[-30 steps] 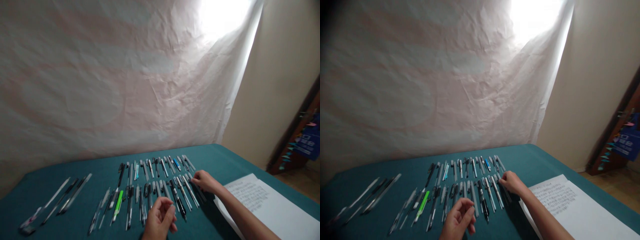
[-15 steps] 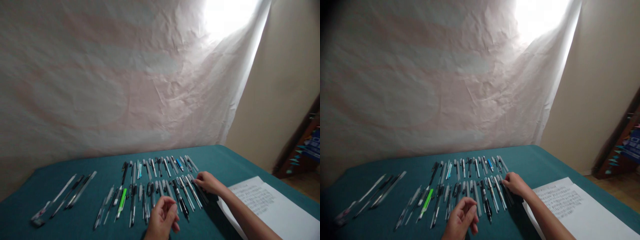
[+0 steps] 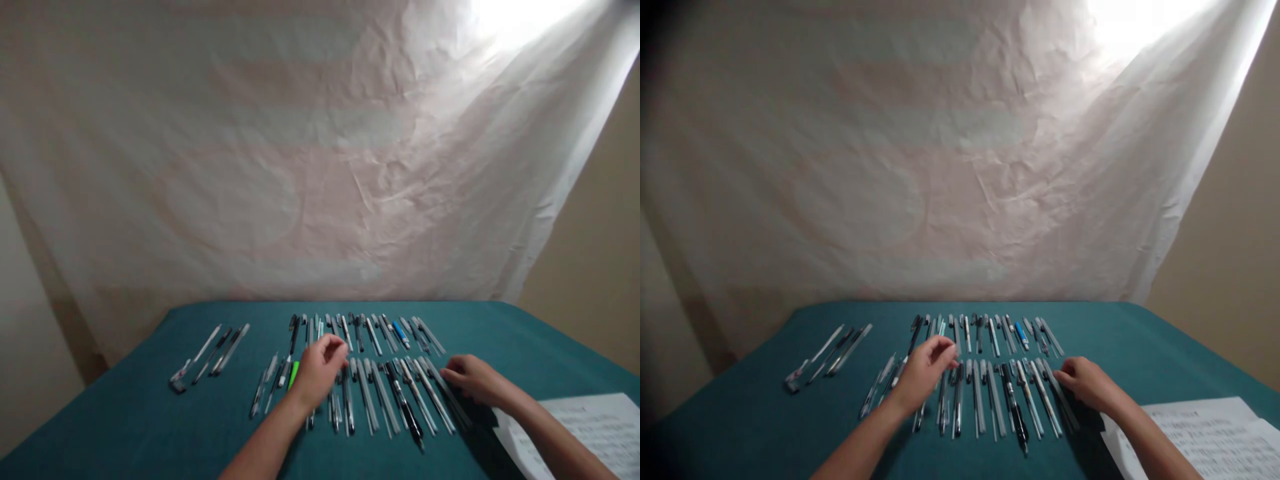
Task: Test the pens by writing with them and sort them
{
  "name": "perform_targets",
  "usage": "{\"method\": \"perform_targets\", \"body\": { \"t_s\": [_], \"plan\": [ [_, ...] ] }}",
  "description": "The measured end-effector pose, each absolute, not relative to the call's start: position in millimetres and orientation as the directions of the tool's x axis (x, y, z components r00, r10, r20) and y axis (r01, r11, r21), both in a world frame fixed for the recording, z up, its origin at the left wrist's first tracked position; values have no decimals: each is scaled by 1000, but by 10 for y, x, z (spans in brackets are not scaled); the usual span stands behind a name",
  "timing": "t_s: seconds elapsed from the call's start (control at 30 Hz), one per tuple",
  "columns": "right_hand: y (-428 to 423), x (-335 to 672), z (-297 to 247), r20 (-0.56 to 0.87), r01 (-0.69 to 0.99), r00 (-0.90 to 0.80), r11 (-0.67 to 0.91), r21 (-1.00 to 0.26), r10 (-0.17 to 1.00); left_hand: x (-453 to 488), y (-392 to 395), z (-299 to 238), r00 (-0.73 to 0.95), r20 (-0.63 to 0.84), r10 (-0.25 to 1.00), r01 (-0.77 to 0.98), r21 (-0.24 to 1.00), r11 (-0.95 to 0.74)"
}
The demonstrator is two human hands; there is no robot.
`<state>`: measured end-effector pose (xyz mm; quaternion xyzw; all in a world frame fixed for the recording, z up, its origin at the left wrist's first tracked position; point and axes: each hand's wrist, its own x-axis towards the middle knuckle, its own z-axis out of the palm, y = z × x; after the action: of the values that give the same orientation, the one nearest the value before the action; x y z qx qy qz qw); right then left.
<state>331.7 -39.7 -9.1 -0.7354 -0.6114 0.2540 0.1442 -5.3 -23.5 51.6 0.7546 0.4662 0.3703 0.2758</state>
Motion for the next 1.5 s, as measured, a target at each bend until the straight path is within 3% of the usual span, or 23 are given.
{"method": "perform_targets", "body": {
  "t_s": [0.23,0.47,0.63,0.87,1.03,1.17,1.2,1.23,1.3,1.4,1.5],
  "plan": [
    [-413,3553,-47,-147,875,115,-170,-453,982,-1290,476,443,-25,301,953,897,428,-111],
    [-601,3724,-189,-116,922,104,-139,-361,988,-1766,546,292,-181,275,944,975,178,135],
    [-797,3721,-287,-98,937,96,-124,-327,990,-1719,515,284,-208,289,934,966,213,149],
    [-1021,3517,-118,-233,854,145,-240,-461,962,-1508,567,420,-132,318,939,900,435,-21],
    [-1078,3468,9,-238,887,87,-184,-424,967,-886,392,466,3,325,946,703,672,-233],
    [-1113,3439,127,-227,931,64,-140,-338,972,-166,-110,489,204,270,941,489,804,-337],
    [-1118,3417,176,-206,945,64,-126,-303,977,4,-245,495,247,247,937,420,844,-333],
    [-1121,3383,238,-165,955,67,-111,-274,984,161,-372,498,294,167,941,238,941,-241],
    [-1118,3265,392,-44,956,80,-90,-280,996,426,-583,490,373,8,928,-27,1000,2],
    [-1079,2944,630,70,849,28,13,-528,997,690,-781,434,408,-148,901,-232,938,259],
    [-997,2509,708,-31,535,-79,16,-845,996,820,-863,338,454,-182,872,-356,860,365]
  ]
}}
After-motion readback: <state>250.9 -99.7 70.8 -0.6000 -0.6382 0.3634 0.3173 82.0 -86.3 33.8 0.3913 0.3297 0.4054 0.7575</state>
